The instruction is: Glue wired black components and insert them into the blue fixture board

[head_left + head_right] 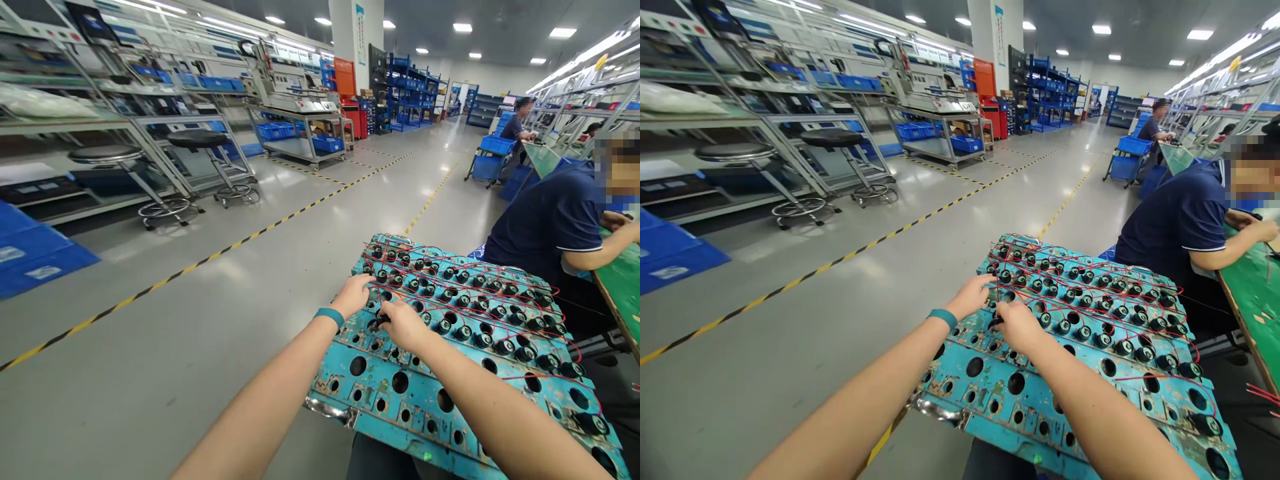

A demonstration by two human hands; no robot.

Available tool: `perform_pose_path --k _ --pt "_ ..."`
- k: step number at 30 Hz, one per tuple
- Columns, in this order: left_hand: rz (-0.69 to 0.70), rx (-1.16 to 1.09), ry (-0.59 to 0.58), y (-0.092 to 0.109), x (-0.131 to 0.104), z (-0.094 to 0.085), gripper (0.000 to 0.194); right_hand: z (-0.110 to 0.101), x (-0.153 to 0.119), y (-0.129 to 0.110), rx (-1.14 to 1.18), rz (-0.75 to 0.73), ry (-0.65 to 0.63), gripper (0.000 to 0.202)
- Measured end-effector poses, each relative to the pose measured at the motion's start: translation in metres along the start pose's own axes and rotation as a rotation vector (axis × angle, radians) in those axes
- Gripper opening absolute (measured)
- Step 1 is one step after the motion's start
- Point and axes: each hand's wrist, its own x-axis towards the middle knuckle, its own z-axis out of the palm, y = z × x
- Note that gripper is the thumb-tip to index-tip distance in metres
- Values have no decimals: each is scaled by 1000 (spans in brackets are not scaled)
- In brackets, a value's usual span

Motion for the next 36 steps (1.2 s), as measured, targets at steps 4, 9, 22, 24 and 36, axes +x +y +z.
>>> perform_pose_path --k 4,9,22,24,36 --pt "79 99 78 -18 -10 5 47 3 22 14 -84 -111 -56 25" --pt "257 198 96 -24 -15 8 55 4 23 16 -129 -228 -67 16" --pt "431 395 255 -27 -17 -37 28 6 21 25 -163 -67 0 12" --pt "421 425 273 -23 -19 -32 30 6 24 21 -191 -21 -11 15" --pt "284 493 91 -20 -21 -14 13 13 27 9 -292 173 -45 19"
